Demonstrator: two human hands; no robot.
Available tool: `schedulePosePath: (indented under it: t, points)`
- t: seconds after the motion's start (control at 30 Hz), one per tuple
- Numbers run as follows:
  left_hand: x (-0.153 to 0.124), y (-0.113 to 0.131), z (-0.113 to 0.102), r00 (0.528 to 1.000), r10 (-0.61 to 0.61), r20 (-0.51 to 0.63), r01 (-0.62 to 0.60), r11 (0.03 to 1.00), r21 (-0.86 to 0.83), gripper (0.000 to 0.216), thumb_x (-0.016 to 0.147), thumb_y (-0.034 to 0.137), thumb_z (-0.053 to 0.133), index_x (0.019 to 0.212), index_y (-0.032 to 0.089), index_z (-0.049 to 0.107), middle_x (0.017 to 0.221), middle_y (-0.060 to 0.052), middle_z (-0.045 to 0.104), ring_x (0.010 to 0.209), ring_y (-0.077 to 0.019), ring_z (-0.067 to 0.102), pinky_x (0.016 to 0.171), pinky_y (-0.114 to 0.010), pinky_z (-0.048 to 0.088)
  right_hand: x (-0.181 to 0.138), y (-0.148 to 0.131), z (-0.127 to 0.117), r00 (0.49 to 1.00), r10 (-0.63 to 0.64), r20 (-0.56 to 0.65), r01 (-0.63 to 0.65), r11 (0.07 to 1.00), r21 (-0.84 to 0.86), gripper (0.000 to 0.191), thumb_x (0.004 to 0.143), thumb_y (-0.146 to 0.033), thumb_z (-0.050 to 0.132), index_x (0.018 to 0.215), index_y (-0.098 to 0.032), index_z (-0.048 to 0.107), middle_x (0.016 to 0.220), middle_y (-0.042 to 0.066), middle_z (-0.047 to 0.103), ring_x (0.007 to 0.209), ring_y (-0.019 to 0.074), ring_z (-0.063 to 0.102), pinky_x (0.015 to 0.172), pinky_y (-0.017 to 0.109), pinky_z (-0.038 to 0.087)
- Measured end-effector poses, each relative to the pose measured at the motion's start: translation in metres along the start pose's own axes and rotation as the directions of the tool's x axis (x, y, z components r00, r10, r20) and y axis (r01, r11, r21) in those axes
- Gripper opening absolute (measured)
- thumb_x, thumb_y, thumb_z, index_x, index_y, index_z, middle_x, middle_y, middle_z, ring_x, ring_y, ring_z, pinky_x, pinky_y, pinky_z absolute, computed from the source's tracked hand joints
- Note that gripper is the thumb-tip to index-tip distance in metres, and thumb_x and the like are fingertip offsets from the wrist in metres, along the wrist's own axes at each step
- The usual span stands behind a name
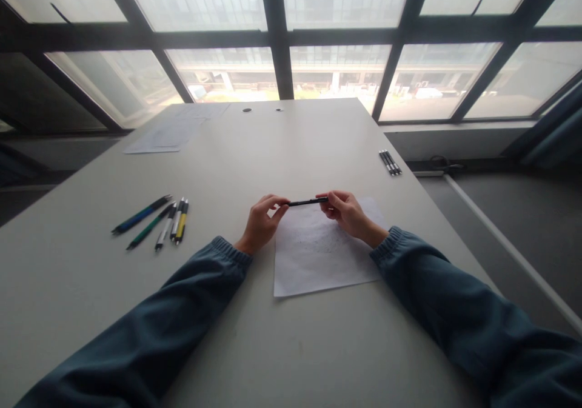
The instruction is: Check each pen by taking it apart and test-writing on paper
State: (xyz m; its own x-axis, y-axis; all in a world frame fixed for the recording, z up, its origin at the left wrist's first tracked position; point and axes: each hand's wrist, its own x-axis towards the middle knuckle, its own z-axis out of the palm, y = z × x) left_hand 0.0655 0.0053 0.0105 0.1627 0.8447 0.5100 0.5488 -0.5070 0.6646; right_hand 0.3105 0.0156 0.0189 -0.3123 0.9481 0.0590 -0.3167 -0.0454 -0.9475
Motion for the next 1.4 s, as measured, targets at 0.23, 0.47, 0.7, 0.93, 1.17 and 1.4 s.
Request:
schedulePosePath:
  t: [0.23, 0.47, 0.7, 0.93, 1.17, 1.4]
  points:
    - [0.001, -0.001, -0.001, 0.998, -0.014, -0.059, 0.015, 0.999, 0.029, 0.017, 0.090, 0.034, 0.064, 0.097, 0.020, 0.071, 0.094, -0.004, 0.071, 0.088, -0.0182, 0.066, 0.076, -0.033, 0.055, 0.006, 0.013, -0.001, 0.951, -0.209, -0.226, 0.157, 0.961, -0.227, 0.035, 0.082, -0.050, 0.070, 0.085, -0.016, 0.072, 0.063, 0.001, 0.061, 0.053, 0.0109, 0.050, 0.046, 0.024, 0.036]
    - [0.000, -0.003, -0.001, 0.998, -0.017, -0.053, 0.018, 1.000, 0.020, 0.015, 0.088, 0.030, 0.065, 0.098, 0.020, 0.071, 0.095, -0.004, 0.069, 0.086, -0.0173, 0.065, 0.073, -0.031, 0.055, 0.006, 0.023, -0.004, 0.910, -0.370, -0.187, 0.270, 0.871, -0.410, 0.029, 0.088, -0.041, 0.063, 0.100, -0.016, 0.074, 0.070, 0.002, 0.067, 0.055, 0.0121, 0.056, 0.053, 0.028, 0.048]
    - [0.001, 0.001, -0.001, 0.996, -0.033, -0.077, 0.034, 0.999, 0.013, 0.022, 0.093, 0.038, 0.061, 0.098, 0.020, 0.072, 0.094, -0.005, 0.069, 0.087, -0.0172, 0.065, 0.074, -0.030, 0.054, 0.007, 0.024, -0.005, 0.888, -0.406, -0.216, 0.271, 0.842, -0.467, 0.025, 0.088, -0.040, 0.065, 0.099, -0.018, 0.072, 0.084, 0.006, 0.072, 0.065, 0.0149, 0.063, 0.058, 0.029, 0.053]
    - [0.001, -0.004, -0.003, 0.990, -0.091, -0.110, 0.087, 0.995, -0.038, 0.026, 0.094, 0.042, 0.058, 0.099, 0.020, 0.071, 0.096, -0.004, 0.069, 0.090, -0.0178, 0.065, 0.075, -0.028, 0.054, -0.003, 0.012, -0.004, 0.783, -0.622, 0.006, 0.447, 0.557, -0.700, 0.021, 0.097, -0.032, 0.057, 0.099, -0.022, 0.076, 0.095, 0.007, 0.071, 0.087, 0.0181, 0.065, 0.078, 0.033, 0.055]
    - [0.002, -0.014, -0.003, 0.980, -0.168, -0.106, 0.157, 0.981, -0.111, 0.028, 0.091, 0.045, 0.063, 0.096, 0.018, 0.071, 0.095, -0.005, 0.072, 0.089, -0.0180, 0.066, 0.075, -0.025, 0.051, -0.003, 0.011, -0.008, 0.709, -0.690, 0.145, 0.520, 0.372, -0.769, 0.019, 0.100, -0.022, 0.054, 0.103, -0.021, 0.073, 0.094, 0.006, 0.072, 0.087, 0.0178, 0.066, 0.080, 0.032, 0.054]
    - [0.004, -0.006, -0.006, 0.980, -0.182, -0.080, 0.164, 0.967, -0.195, 0.036, 0.091, 0.052, 0.059, 0.088, 0.017, 0.069, 0.081, -0.006, 0.072, 0.079, -0.0188, 0.066, 0.070, -0.027, 0.051, -0.017, -0.016, -0.002, 0.725, -0.574, 0.381, 0.450, -0.024, -0.893, 0.022, 0.101, -0.014, 0.047, 0.096, -0.018, 0.069, 0.090, 0.008, 0.068, 0.086, 0.0192, 0.061, 0.077, 0.030, 0.048]
